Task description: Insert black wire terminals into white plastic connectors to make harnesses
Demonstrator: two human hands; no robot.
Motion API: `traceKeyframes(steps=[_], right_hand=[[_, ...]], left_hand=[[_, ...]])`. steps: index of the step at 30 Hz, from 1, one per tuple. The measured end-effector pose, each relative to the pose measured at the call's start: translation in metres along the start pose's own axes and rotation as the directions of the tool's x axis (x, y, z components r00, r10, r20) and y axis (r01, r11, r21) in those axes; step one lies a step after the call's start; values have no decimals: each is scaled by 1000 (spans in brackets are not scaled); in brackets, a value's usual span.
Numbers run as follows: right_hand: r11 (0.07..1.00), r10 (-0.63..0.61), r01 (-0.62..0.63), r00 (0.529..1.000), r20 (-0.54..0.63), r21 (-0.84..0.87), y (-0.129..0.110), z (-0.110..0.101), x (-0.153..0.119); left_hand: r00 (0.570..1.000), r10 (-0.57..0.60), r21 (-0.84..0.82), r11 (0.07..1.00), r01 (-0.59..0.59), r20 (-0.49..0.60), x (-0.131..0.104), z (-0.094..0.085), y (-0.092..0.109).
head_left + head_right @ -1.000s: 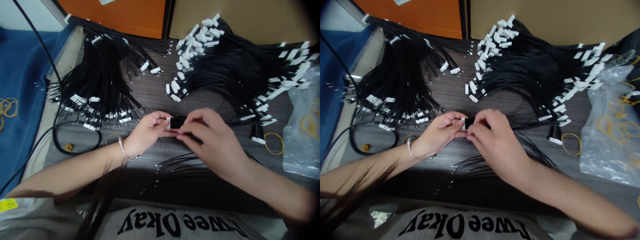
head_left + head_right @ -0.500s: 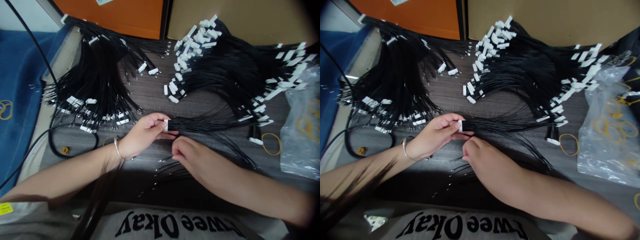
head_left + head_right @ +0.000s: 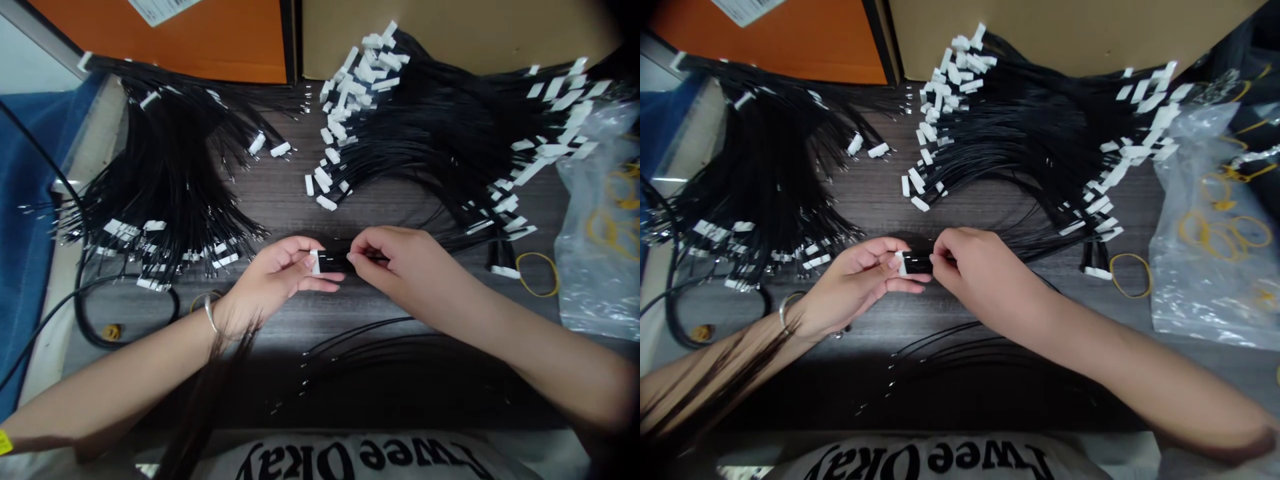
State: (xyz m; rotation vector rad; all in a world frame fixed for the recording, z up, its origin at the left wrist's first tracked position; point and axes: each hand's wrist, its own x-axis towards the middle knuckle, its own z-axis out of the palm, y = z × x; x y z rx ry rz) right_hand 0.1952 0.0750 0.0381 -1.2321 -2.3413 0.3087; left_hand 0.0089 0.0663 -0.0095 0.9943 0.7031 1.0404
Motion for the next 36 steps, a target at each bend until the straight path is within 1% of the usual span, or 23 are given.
traceKeyframes(steps=[4,10,15,21,36], right_hand=[[1000,-5,5,1000,-5,13,0,0,0],[999,-36,36,998,-42,4,2,1,1],[998,-67,68,995,-71,4,4,4,1],[998,-67,67,996,-50,-13,4,2,0],[996,-92,90,993,-71,-21,7,4,1]], left_hand=[[1000,5,-5,1000,-5,-8,0,1,0],[1000,-3,8,1000,3,14,0,0,1],[1000,-2,9,1000,2,6,0,1,2],[1000,-4,19,1000,4,-10,-1,1,2],[1000,1,28,1000,0,-3,-1,1,1]])
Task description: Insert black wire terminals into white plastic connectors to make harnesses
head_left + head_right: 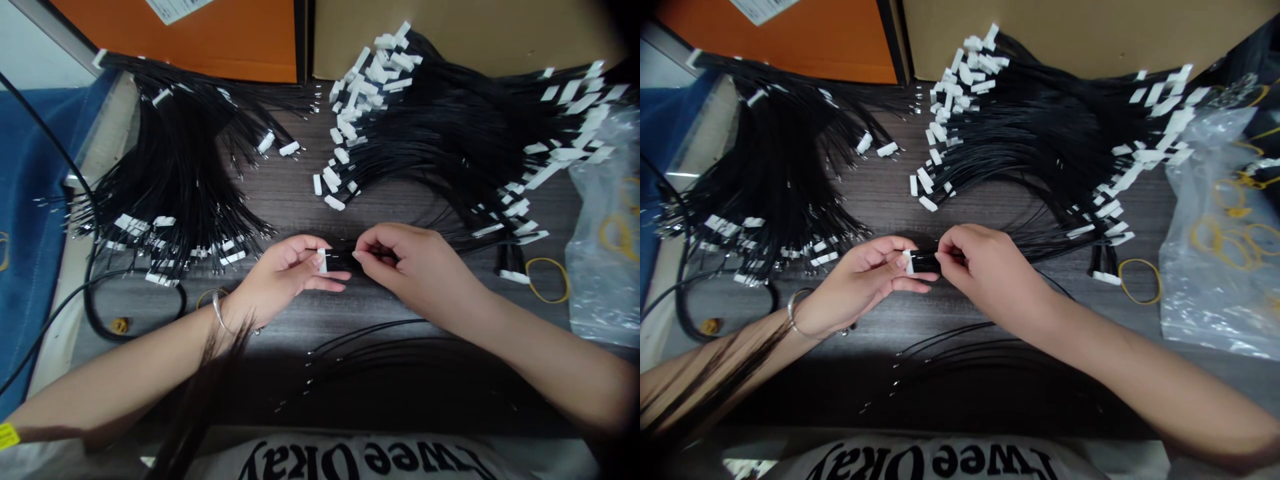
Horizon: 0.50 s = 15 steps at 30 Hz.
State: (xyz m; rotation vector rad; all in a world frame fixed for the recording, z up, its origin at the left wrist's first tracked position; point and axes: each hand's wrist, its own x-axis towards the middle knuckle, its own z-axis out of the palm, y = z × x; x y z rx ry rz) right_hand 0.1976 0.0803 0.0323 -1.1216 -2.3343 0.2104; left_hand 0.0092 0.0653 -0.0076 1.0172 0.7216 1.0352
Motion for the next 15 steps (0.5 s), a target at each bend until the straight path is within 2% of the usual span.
traceKeyframes(steps=[15], right_hand=[[998,34,-36,999,39,49,-3,8,0]], left_hand=[[1000,11,21,1000,-11,2,1,-2,-4]])
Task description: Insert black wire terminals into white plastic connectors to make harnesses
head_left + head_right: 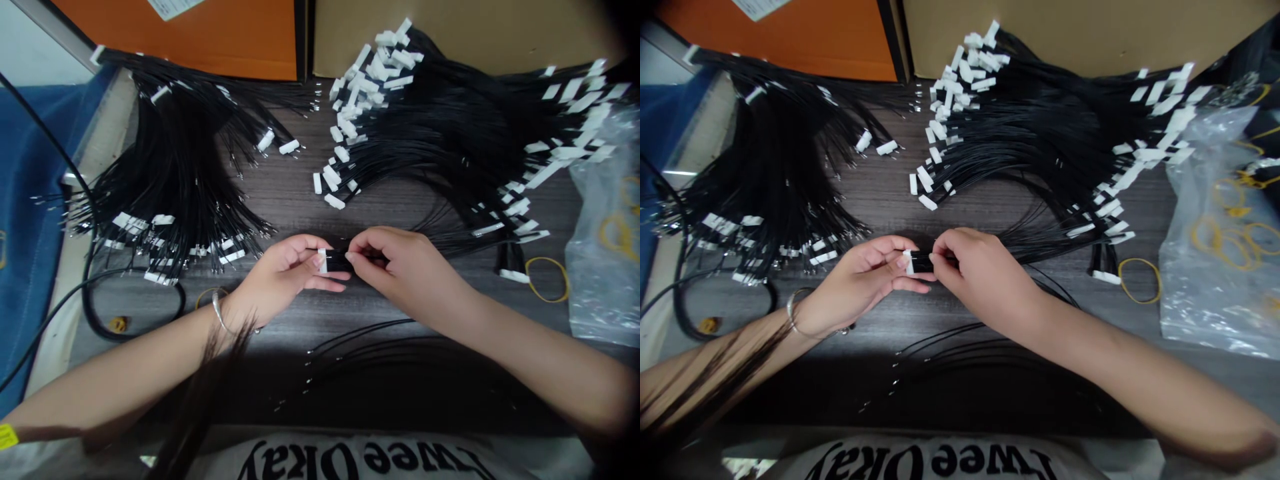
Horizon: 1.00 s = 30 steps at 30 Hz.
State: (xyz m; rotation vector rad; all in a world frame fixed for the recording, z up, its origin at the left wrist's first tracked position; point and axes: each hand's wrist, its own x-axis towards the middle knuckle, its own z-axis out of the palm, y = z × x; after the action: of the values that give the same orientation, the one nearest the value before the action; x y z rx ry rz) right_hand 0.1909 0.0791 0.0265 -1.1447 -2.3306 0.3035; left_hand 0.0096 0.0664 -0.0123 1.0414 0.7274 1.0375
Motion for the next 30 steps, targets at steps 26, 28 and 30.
traceKeyframes(steps=[26,28,30], right_hand=[[824,-220,200,975,27,-530,28,-81,-47],[844,-209,182,978,4,-504,19,-91,-57],[908,-154,149,988,19,-392,0,-89,-58]], left_hand=[[869,478,195,872,-450,-132,-49,10,67],[875,466,261,868,-423,-130,-58,11,89],[836,535,342,813,-471,-122,-62,13,112]])
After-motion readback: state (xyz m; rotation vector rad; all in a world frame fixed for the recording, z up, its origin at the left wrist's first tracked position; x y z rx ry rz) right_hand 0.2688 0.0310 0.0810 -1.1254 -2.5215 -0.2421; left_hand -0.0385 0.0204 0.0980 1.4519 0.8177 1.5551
